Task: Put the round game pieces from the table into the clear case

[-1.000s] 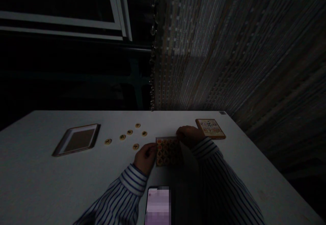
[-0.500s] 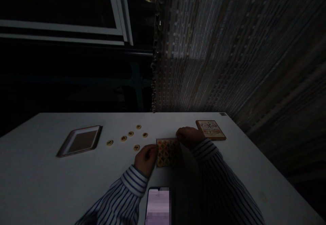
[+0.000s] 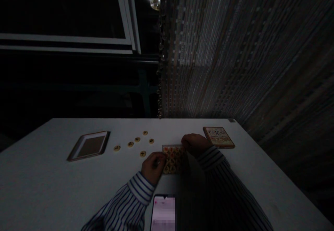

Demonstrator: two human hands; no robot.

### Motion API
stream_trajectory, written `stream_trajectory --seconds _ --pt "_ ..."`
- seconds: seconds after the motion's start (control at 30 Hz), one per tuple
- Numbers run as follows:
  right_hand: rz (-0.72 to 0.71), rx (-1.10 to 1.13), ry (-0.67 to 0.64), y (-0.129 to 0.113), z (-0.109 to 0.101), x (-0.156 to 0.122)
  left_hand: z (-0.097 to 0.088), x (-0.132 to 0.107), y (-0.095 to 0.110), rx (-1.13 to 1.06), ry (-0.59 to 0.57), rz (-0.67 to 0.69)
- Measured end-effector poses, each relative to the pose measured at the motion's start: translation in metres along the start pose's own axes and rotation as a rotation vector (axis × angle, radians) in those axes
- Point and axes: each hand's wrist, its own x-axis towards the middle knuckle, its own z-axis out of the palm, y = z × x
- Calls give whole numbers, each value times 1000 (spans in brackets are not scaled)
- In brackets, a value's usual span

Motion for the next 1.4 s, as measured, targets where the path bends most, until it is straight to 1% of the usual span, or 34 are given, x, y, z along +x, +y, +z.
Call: stream_trajectory --seconds 0.17,0.37,0.47,0.7,0.8,0.93,1.0,1.13,1.2,1.3,1.4 --pt "4 -4 -9 -3 -1 0 -2 0 0 1 -10 -8" --pt "-9 -15 28 -8 -1 0 -14 1 10 49 -62 -8" --pt "-17 -22 33 -10 -2 -1 -19 1 12 64 -54 9" --pt "-29 -37 17 -16 -1 0 -29 0 3 113 -86 60" --pt "-44 -19 49 -19 4 2 -36 2 -1 105 -78 89" --pt "-74 3 86 -22 6 4 -53 9 -6 105 -30 79" --pt "-73 23 93 -24 5 4 -66 14 -9 114 30 62" --pt "-56 49 148 -29 6 6 -96 23 -21 118 165 -37" --pt "-49 58 161 -32 7 9 -109 28 -27 123 200 -77" --pt "-58 63 151 -37 8 15 -123 38 -31 141 193 -102" --pt "-80 73 166 -41 7 23 -127 52 -31 159 136 -108"
